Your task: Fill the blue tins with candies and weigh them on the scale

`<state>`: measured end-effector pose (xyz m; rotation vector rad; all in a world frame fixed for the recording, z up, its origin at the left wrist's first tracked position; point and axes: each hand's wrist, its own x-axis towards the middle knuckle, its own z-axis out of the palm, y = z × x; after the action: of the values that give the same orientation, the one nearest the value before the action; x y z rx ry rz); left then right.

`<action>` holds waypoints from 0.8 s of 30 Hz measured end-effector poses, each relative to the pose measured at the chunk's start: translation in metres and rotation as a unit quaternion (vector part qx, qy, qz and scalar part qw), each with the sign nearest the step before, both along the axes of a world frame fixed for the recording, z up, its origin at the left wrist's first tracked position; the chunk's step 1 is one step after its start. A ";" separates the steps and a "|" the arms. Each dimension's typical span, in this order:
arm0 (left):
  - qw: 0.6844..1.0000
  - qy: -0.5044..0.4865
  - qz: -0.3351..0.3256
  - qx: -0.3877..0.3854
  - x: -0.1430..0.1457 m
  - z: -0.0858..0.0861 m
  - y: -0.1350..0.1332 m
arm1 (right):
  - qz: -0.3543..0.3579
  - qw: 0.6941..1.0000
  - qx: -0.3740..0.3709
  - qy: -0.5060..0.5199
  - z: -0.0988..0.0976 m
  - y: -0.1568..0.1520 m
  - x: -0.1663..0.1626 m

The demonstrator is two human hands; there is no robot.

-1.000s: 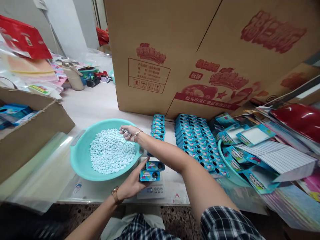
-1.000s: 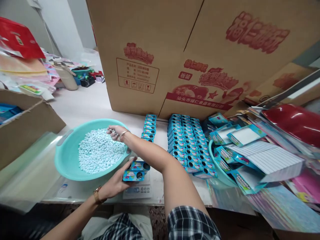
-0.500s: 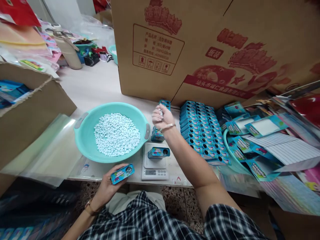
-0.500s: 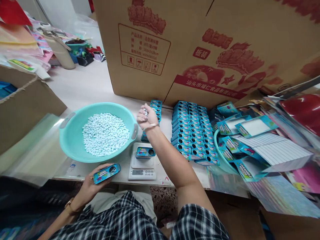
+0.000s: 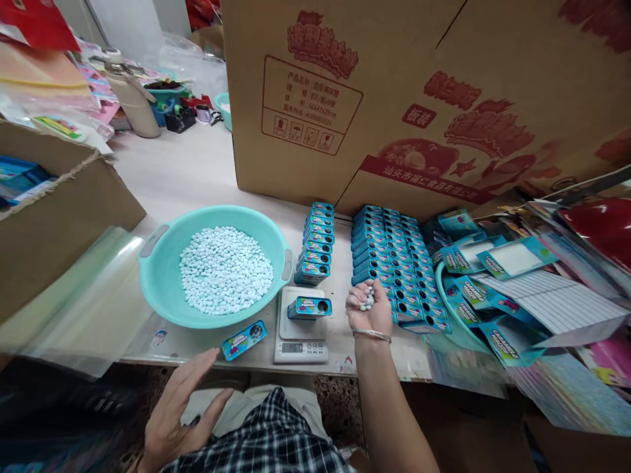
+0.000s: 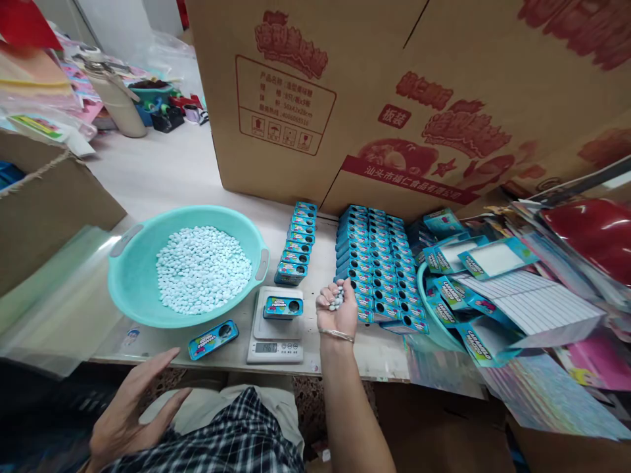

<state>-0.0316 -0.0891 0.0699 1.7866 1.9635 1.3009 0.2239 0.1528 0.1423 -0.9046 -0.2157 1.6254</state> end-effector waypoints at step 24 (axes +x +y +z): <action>0.967 0.016 -0.201 -0.154 0.102 0.045 0.183 | -0.076 0.976 0.112 -0.169 -0.011 -0.023 -0.050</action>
<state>0.0702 0.0940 0.1145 1.9182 1.5920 0.7955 0.1740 0.1295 0.1316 -0.9936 -0.5425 1.2708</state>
